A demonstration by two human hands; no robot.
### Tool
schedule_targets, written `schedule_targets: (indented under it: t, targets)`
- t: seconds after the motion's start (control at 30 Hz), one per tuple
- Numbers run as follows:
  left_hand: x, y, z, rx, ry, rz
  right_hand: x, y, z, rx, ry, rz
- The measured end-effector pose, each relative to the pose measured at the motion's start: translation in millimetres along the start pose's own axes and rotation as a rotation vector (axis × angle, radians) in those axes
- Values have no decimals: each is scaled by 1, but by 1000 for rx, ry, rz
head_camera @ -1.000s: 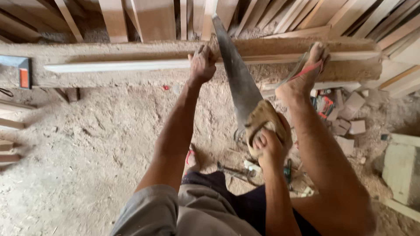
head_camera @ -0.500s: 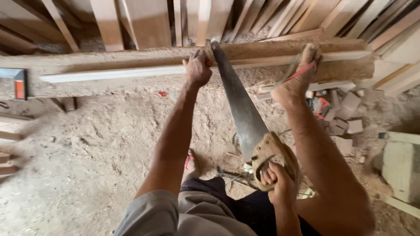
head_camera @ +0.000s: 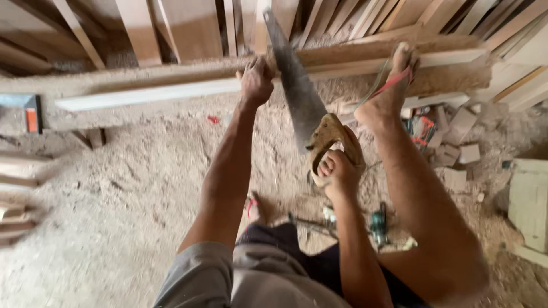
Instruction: The person uses a hand saw to cut a long piece of light-colored wood that is resting on a wooden rack. The person holds the wood steady with their left hand while sawing with their right hand. The camera angle is a first-person view looking down at the work area.
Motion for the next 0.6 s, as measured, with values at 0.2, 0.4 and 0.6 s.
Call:
schedule_targets:
  t: [0.2,0.4,0.6]
  targets:
    - [-19,18,22,78,71,-108,15,17,20,-77,82,372]
    - [-4,3,4,-70,-139,-35,-6,15,1,-42,197,426]
    - [-7,24,37,-59,-113,-154,-1,-6,22,67,179,375]
Point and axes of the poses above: each hand's wrist, its own z-axis towards the middle knuckle, its own y-axis out of the palm, x = y × z, the point moved 10 cm from there along z, towards the middle knuckle, and after that the axes turned 11 degrees about x, right-handed, at the moved point
